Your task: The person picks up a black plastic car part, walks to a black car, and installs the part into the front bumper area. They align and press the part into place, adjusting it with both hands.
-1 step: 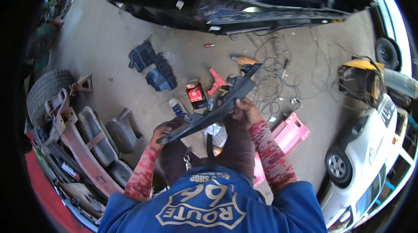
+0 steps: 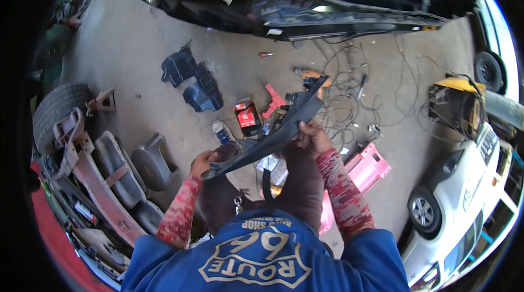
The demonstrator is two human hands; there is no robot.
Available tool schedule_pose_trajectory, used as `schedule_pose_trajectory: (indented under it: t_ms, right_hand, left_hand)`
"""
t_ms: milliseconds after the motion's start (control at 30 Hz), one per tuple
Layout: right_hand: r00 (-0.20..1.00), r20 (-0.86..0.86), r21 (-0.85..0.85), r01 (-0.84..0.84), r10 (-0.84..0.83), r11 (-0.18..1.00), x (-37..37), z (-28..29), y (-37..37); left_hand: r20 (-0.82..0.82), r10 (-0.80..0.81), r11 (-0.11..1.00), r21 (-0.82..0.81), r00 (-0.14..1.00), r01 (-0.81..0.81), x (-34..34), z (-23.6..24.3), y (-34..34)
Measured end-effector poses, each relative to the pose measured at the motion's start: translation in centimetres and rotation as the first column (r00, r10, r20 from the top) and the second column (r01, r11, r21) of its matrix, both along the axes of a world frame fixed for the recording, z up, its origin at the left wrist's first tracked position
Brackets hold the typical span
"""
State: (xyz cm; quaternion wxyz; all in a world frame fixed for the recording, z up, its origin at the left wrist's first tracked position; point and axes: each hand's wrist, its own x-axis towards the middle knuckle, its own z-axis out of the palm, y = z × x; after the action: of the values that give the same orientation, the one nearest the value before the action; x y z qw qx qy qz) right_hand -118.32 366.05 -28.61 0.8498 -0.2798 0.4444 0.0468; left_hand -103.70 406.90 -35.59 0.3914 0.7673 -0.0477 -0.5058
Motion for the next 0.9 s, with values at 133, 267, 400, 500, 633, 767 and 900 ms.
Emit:
schedule_pose_trajectory:
  t_ms: [133,267,400,500,633,767,900]
  right_hand:
    - [0.993,-0.096,-0.044,-0.073,0.068,0.996,2.8,-14.7,-3.2]
    - [0.968,-0.246,-0.05,-0.056,0.042,0.997,4.1,-23.7,-5.0]
    - [0.977,-0.089,-0.028,-0.195,0.191,0.98,5.7,-27.9,-5.2]
    - [0.964,-0.213,-0.058,-0.177,0.161,0.982,9.2,-29.0,-4.4]
    - [0.935,0.007,-0.097,-0.352,0.354,0.931,15.9,-27.7,-4.7]
    - [0.845,0.169,-0.022,-0.511,0.507,0.859,20.2,-28.5,-3.1]
    - [0.756,0.112,-0.173,-0.624,0.645,0.762,23.5,-30.0,-1.7]
  left_hand:
    - [0.034,-0.215,0.94,0.279,0.976,0.197,2.4,-14.2,-6.0]
    - [0.108,-0.344,0.898,0.329,0.933,0.293,4.3,-21.9,-9.3]
    - [0.048,-0.462,0.856,0.287,0.886,0.431,6.9,-26.1,-12.3]
    - [0.041,-0.544,0.821,0.232,0.838,0.522,8.2,-27.5,-13.2]
    - [-0.232,-0.485,0.851,0.098,0.843,0.516,10.6,-26.8,-13.3]
    - [-0.233,-0.585,0.734,0.256,0.777,0.629,13.2,-23.1,-11.2]
    - [-0.169,-0.271,0.911,0.274,0.948,0.309,13.6,-16.9,-5.0]
